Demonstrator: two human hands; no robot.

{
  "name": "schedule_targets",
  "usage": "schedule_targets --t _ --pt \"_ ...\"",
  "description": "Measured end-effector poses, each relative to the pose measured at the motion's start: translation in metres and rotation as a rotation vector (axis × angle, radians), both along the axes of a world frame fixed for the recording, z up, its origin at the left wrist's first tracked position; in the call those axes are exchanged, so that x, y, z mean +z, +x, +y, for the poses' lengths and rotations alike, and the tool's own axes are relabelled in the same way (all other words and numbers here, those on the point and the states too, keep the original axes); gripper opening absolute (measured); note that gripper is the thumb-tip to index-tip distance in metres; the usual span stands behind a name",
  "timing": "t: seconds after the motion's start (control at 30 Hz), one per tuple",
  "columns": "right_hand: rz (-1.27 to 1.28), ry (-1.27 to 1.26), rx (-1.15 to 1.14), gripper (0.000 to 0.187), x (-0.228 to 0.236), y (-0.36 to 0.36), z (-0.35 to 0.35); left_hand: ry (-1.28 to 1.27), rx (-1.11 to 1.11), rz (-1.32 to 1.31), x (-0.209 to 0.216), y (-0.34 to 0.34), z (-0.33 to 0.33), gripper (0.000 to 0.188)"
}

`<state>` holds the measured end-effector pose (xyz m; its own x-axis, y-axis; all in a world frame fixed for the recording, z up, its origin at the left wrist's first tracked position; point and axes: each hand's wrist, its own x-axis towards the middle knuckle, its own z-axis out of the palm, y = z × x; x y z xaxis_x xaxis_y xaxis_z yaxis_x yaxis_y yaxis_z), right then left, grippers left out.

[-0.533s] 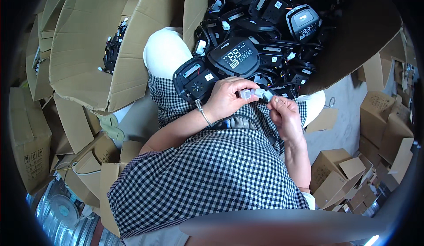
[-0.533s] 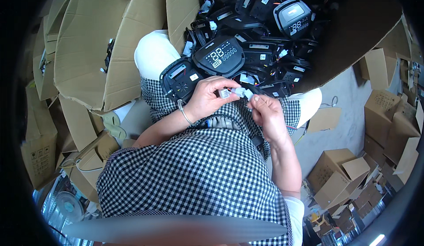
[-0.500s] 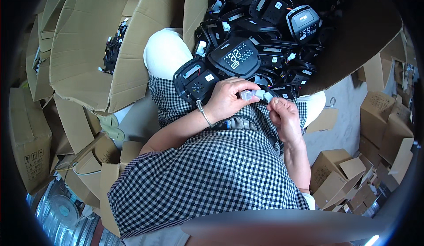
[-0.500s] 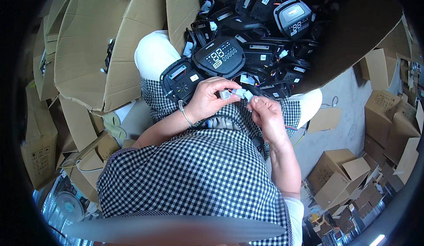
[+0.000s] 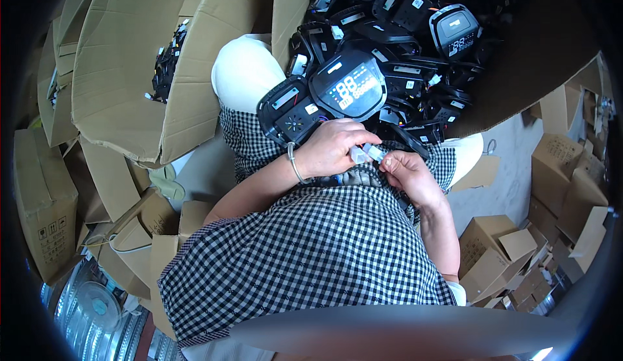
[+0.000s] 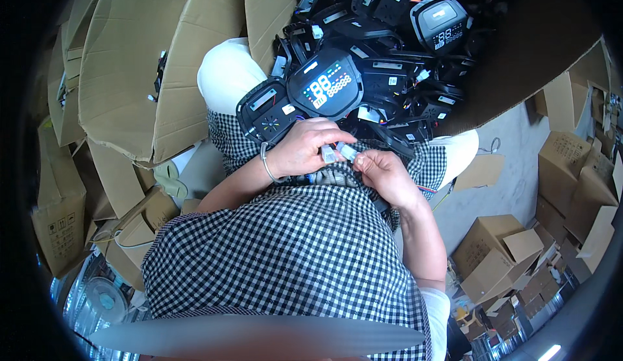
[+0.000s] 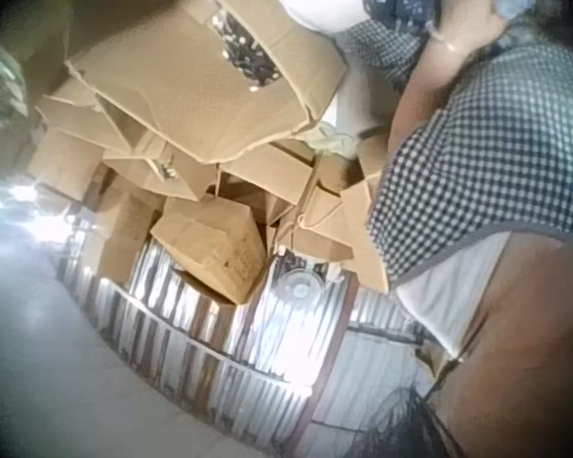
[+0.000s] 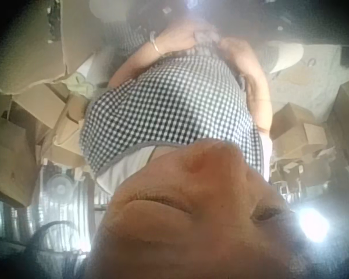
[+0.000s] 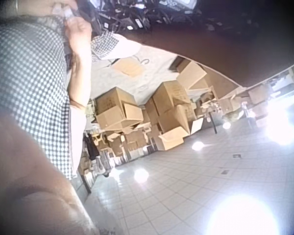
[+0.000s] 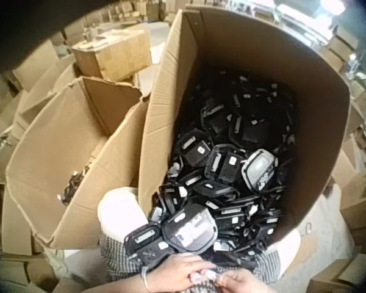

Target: The person sorts electronic dash display components, connectors, and wire harnesses by hand from a large cardboard box into smaller cardboard boxes.

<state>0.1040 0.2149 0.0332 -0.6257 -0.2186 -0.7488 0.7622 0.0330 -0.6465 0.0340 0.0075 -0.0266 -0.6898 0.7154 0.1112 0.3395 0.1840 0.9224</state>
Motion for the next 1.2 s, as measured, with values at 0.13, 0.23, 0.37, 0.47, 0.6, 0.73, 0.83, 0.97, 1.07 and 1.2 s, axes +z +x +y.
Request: schedule_targets --t 0.13,0.23,0.37,0.47,0.6,0.73,0.83,0.97,1.07,1.2 --pt "0.38 0.608 0.089 0.02 0.021 -0.031 0.013 -0.062 0.068 0.045 0.008 0.005 -0.002 0.02" --pt "0.999 1.208 0.346 0.011 0.014 -0.084 0.014 -0.105 0.124 0.122 0.015 0.006 -0.007 0.016" --pt "1.182 1.249 0.647 0.013 -0.044 -0.114 0.022 -0.088 0.236 0.451 0.031 0.002 -0.001 0.017" --pt "1.214 1.383 0.805 0.016 -0.047 -0.105 0.017 0.192 0.26 0.397 0.017 -0.001 -0.008 0.018" --pt "1.315 1.47 0.588 0.006 -0.021 -0.082 0.037 0.178 0.215 0.156 0.017 0.002 -0.018 0.013" --pt "1.294 1.361 -0.285 0.006 0.026 -0.054 0.058 0.202 0.245 -0.194 0.029 -0.003 -0.008 0.009" --pt "1.375 1.125 -0.487 0.011 0.036 -0.038 0.043 0.321 0.209 -0.449 0.039 -0.013 -0.005 0.026" --pt "1.651 1.032 -0.166 0.01 0.033 -0.03 0.018 0.578 0.327 -0.74 0.048 -0.037 -0.003 0.053" --pt "1.751 0.962 -0.004 0.027 0.021 -0.022 0.004 0.669 0.405 -0.882 0.044 -0.049 -0.006 0.058" --pt "1.857 0.902 0.134 0.034 0.007 -0.018 0.002 0.7 0.396 -1.005 0.039 -0.048 -0.008 0.051"
